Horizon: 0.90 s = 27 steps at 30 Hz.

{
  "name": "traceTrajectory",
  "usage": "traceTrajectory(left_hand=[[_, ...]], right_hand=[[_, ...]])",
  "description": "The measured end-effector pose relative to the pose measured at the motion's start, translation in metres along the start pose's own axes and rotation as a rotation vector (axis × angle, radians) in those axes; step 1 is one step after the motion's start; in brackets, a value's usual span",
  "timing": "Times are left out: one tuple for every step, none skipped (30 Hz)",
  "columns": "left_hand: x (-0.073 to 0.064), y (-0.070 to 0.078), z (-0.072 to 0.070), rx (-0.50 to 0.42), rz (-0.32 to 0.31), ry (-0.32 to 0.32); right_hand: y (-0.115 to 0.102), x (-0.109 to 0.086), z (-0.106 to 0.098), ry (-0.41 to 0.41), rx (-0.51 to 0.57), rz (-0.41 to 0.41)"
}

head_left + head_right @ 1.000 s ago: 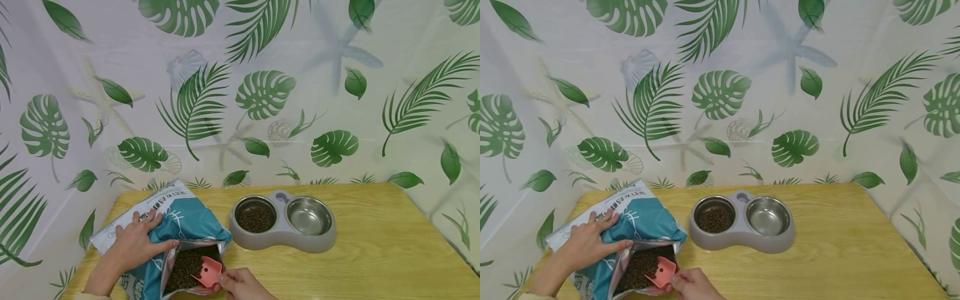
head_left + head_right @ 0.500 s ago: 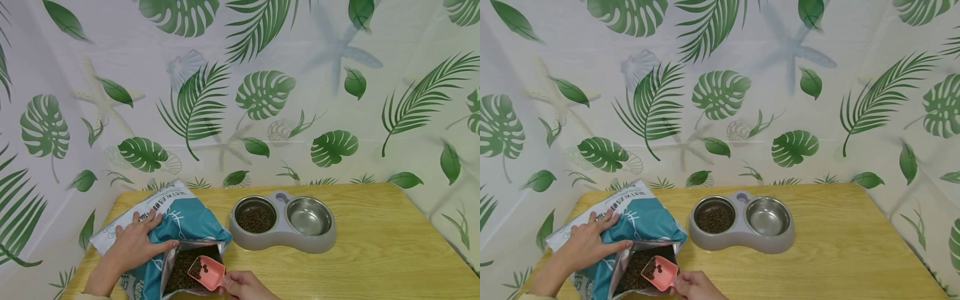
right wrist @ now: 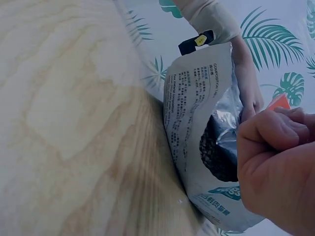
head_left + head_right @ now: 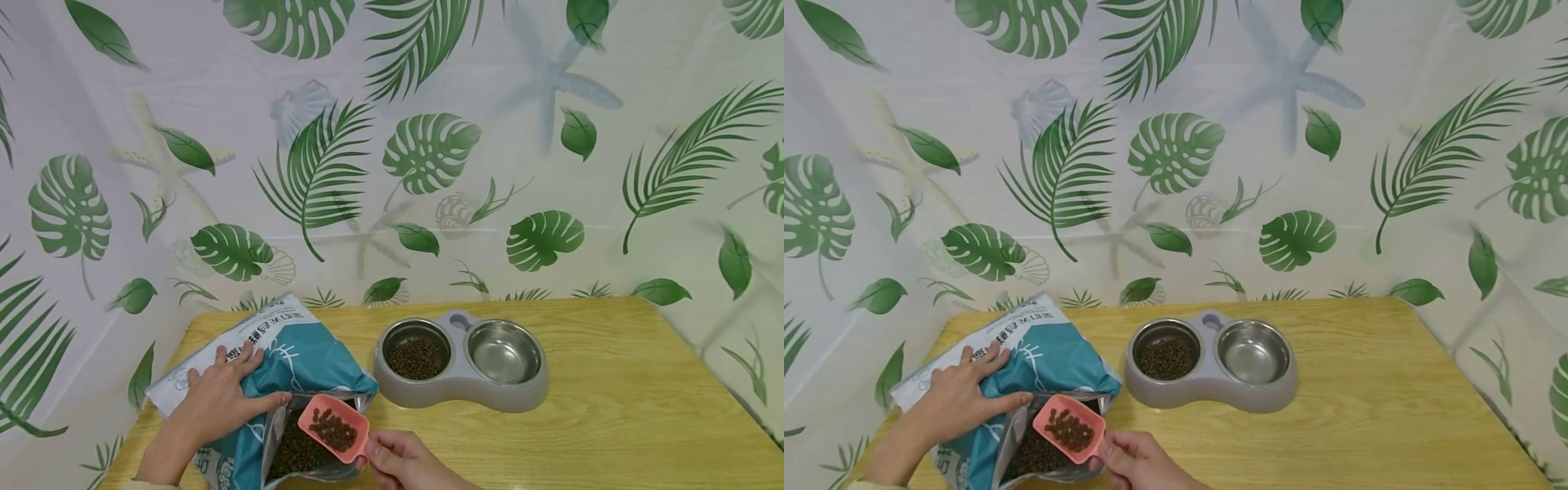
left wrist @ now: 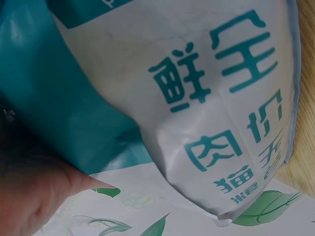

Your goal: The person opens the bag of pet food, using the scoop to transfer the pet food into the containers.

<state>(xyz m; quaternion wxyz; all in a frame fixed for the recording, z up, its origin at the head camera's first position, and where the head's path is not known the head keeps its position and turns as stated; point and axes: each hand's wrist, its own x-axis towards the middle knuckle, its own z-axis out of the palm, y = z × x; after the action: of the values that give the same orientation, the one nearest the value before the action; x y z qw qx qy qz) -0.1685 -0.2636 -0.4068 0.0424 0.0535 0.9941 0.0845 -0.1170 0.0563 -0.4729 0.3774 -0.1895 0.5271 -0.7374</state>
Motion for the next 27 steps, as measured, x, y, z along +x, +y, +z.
traceTrajectory(left_hand=[[0.0,0.0,0.0,0.001,-0.001,0.0],[0.0,0.0,0.0,0.0,-0.002,-0.001],[0.0,0.0,0.0,0.0,-0.004,-0.004],[0.0,0.0,0.0,-0.001,-0.005,-0.006],[0.0,0.0,0.0,-0.002,-0.006,-0.009],[0.0,0.0,-0.001,-0.003,-0.009,-0.012],[0.0,0.0,-0.001,-0.003,-0.009,-0.014],[0.0,0.0,-0.001,-0.004,-0.009,-0.015],[0.0,0.0,-0.001,-0.005,-0.008,-0.013],[0.0,0.0,-0.001,-0.005,-0.006,-0.011],[0.0,0.0,-0.001,-0.005,-0.004,-0.009],[0.0,0.0,-0.001,-0.005,-0.003,-0.007],[0.0,0.0,-0.001,-0.004,-0.002,-0.004],[0.0,0.0,-0.001,-0.005,-0.001,-0.004],[0.0,0.0,-0.001,-0.005,-0.001,-0.003],[0.0,0.0,-0.001,-0.005,-0.001,-0.004],[0.0,0.0,-0.001,-0.006,-0.002,-0.005],[0.0,0.0,-0.001,-0.006,-0.002,-0.007],[0.0,0.0,-0.001,-0.007,-0.002,-0.008],[0.0,0.0,0.0,-0.009,-0.001,-0.008],[0.0,0.0,0.0,-0.01,-0.001,-0.009],[0.0,0.0,0.0,-0.011,-0.002,-0.009],[0.0,0.0,0.0,-0.012,-0.002,-0.009],[0.0,0.0,0.0,-0.012,-0.003,-0.008],[0.0,0.0,0.0,-0.011,-0.003,-0.007],[0.0,0.0,0.0,-0.011,-0.004,-0.007],[0.0,0.0,0.0,-0.011,-0.005,-0.006]], right_hand=[[-0.002,0.0,-0.001,-0.012,0.004,-0.011],[-0.003,-0.001,-0.002,-0.016,0.002,-0.021],[-0.005,-0.002,-0.003,-0.014,-0.002,-0.023],[-0.007,-0.002,-0.004,-0.007,-0.005,-0.019],[-0.01,-0.003,-0.005,0.007,-0.014,-0.016],[-0.013,-0.004,-0.007,0.026,-0.029,-0.013],[-0.016,-0.004,-0.008,0.053,-0.047,-0.007],[-0.02,-0.005,-0.01,0.087,-0.068,0.0],[-0.024,-0.006,-0.012,0.121,-0.094,0.003],[-0.028,-0.006,-0.015,0.159,-0.117,0.007],[-0.033,-0.007,-0.018,0.195,-0.147,0.008],[-0.037,-0.007,-0.021,0.234,-0.179,0.01],[-0.041,-0.008,-0.024,0.269,-0.204,0.013],[-0.045,-0.009,-0.028,0.304,-0.231,0.014],[-0.048,-0.01,-0.033,0.338,-0.259,0.011],[-0.051,-0.01,-0.037,0.376,-0.28,0.012],[-0.054,-0.011,-0.042,0.415,-0.31,0.009],[-0.055,-0.011,-0.047,0.459,-0.358,0.004],[-0.056,-0.012,-0.052,0.505,-0.418,-0.014],[-0.057,-0.012,-0.057,0.558,-0.484,-0.03],[-0.057,-0.013,-0.062,0.611,-0.557,-0.043],[-0.058,-0.013,-0.066,0.663,-0.637,-0.054],[-0.057,-0.014,-0.07,0.708,-0.718,-0.061],[-0.058,-0.014,-0.074,0.749,-0.793,-0.068],[-0.058,-0.014,-0.077,0.781,-0.85,-0.071],[-0.058,-0.014,-0.08,0.8,-0.889,-0.067],[-0.058,-0.014,-0.082,0.815,-0.939,-0.071]])
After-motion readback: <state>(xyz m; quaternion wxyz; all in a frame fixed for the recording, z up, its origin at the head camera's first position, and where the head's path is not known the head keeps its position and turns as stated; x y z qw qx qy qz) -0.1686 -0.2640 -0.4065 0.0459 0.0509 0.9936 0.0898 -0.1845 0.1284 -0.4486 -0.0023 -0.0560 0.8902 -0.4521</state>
